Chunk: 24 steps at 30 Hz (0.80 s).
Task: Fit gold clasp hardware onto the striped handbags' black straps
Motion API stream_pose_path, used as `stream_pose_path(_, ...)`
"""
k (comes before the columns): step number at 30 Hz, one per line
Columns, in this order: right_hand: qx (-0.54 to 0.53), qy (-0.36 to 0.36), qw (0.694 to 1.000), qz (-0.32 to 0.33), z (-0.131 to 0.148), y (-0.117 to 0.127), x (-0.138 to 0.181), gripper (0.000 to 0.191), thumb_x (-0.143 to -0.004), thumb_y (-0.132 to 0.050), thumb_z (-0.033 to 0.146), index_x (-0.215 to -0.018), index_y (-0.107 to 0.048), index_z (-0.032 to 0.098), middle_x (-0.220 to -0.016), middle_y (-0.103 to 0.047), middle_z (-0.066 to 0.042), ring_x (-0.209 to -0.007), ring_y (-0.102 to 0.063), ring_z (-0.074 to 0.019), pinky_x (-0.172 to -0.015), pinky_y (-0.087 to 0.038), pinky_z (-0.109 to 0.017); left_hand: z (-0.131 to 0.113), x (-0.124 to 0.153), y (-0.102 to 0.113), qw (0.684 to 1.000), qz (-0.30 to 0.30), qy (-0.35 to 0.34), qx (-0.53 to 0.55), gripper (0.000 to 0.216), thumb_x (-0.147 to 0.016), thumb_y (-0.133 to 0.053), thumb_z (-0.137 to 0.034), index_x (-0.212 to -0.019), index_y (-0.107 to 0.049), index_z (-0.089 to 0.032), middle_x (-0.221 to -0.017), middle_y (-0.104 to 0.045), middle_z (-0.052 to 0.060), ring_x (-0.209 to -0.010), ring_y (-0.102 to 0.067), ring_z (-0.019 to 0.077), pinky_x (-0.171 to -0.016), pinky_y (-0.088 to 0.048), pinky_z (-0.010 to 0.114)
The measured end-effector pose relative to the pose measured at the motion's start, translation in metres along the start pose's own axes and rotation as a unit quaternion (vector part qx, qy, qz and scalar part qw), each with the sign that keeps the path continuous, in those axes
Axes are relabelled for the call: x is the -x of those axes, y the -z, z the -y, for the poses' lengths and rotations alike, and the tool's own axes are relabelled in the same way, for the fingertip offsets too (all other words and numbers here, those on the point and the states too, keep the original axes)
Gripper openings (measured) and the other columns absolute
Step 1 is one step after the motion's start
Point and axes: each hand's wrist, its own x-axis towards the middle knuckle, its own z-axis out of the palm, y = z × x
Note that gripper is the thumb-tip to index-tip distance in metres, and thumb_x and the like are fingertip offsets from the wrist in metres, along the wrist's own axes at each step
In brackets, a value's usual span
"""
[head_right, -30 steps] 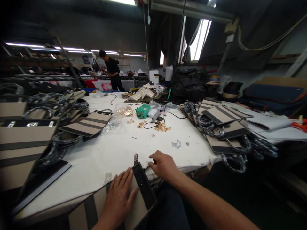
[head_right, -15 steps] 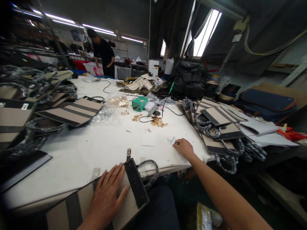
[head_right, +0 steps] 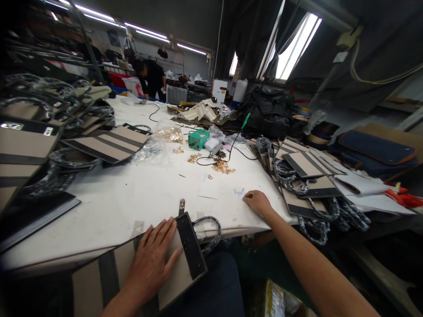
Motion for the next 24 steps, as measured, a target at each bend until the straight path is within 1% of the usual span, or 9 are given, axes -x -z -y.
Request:
stream_pose_path(4,0.009,0.027,0.999,0.026,0.003,0.009,0.000,0.020,-0.080,-0.066,0.024,-0.093,-0.081,0.023,-0.102,-0.078,-0.005,-0.100,-0.068,-0.0224,-0.086,-0.047,-0.026,-0.001,0.001,0.000,1.000,-0.006,0.003,0.004,0.060,-0.095,-0.051,-0.045,-0.149,-0.046,-0.018,-0.156,-0.046,0.008,-0.142,-0.042,0.0298,-0.119,-0.024,0.051)
stream_pose_path(6,0.011,0.026,0.999,0.037,0.005,0.011,-0.002,0.019,-0.078,-0.067,0.021,-0.090,-0.081,0.022,-0.100,-0.078,-0.005,-0.098,-0.068,-0.0219,-0.084,-0.048,-0.025,0.000,0.001,0.000,1.000,-0.008,0.004,0.010,0.060,-0.095,-0.051,-0.045,-0.149,-0.046,-0.019,-0.156,-0.046,0.008,-0.142,-0.043,0.0298,-0.119,-0.025,0.051)
stream_pose_path(9,0.002,0.003,0.998,0.063,0.009,0.013,-0.006,0.018,-0.075,-0.067,0.017,-0.088,-0.079,0.018,-0.085,-0.077,-0.006,-0.077,-0.068,-0.0182,-0.067,-0.049,-0.023,0.001,0.001,-0.001,1.000,-0.004,0.005,0.013,0.060,-0.095,-0.051,-0.044,-0.149,-0.046,-0.019,-0.156,-0.046,0.009,-0.143,-0.042,0.0297,-0.119,-0.026,0.051)
stream_pose_path(12,-0.012,-0.019,0.996,0.087,0.012,0.014,-0.010,0.017,-0.073,-0.068,0.015,-0.086,-0.078,0.016,-0.075,-0.074,-0.005,-0.060,-0.063,-0.0145,-0.052,-0.043,-0.020,0.002,0.001,-0.002,1.000,0.001,0.007,0.015,0.061,-0.096,-0.050,-0.045,-0.150,-0.044,-0.019,-0.157,-0.045,0.009,-0.143,-0.041,0.0296,-0.120,-0.025,0.052)
stream_pose_path(15,-0.021,-0.019,0.996,0.090,0.016,0.018,-0.009,0.012,-0.070,-0.069,0.012,-0.080,-0.075,0.014,-0.077,-0.073,-0.005,-0.059,-0.061,-0.0130,-0.048,-0.040,-0.018,0.000,0.001,0.000,1.000,0.010,0.013,0.020,0.061,-0.096,-0.049,-0.045,-0.151,-0.042,-0.019,-0.157,-0.045,0.009,-0.143,-0.041,0.0290,-0.120,-0.024,0.052)
stream_pose_path(16,-0.024,-0.017,0.996,0.088,0.017,0.020,-0.007,0.013,-0.069,-0.070,0.012,-0.081,-0.075,0.014,-0.079,-0.073,-0.006,-0.059,-0.061,-0.0127,-0.047,-0.040,-0.018,-0.001,0.001,0.002,1.000,0.015,0.017,0.021,0.061,-0.096,-0.049,-0.044,-0.151,-0.042,-0.019,-0.157,-0.045,0.009,-0.144,-0.041,0.0288,-0.120,-0.024,0.052)
stream_pose_path(18,-0.029,-0.010,0.996,0.085,0.023,0.024,0.000,0.020,-0.072,-0.069,0.014,-0.091,-0.075,0.013,-0.083,-0.073,-0.007,-0.059,-0.060,-0.0121,-0.047,-0.041,-0.018,-0.004,0.001,0.006,0.999,0.031,0.025,0.025,0.060,-0.097,-0.048,-0.044,-0.151,-0.042,-0.018,-0.158,-0.044,0.008,-0.144,-0.039,0.0285,-0.121,-0.023,0.052)
stream_pose_path(21,-0.086,0.009,0.992,0.093,0.045,0.024,0.020,0.027,-0.078,-0.066,0.023,-0.104,-0.074,0.015,-0.083,-0.072,-0.006,-0.056,-0.060,-0.0119,-0.047,-0.044,-0.019,-0.007,0.001,0.011,0.997,0.050,0.037,0.034,0.061,-0.096,-0.049,-0.043,-0.151,-0.042,-0.018,-0.159,-0.042,0.008,-0.146,-0.037,0.0281,-0.122,-0.022,0.052)
stream_pose_path(24,-0.219,0.042,0.968,0.115,0.091,0.015,0.053,0.024,-0.078,-0.069,0.031,-0.097,-0.074,0.016,-0.073,-0.070,-0.003,-0.053,-0.059,-0.0116,-0.049,-0.047,-0.020,-0.009,0.002,0.013,0.996,0.057,0.050,0.052,0.061,-0.097,-0.049,-0.044,-0.152,-0.041,-0.019,-0.160,-0.040,0.007,-0.147,-0.034,0.0267,-0.124,-0.020,0.050)
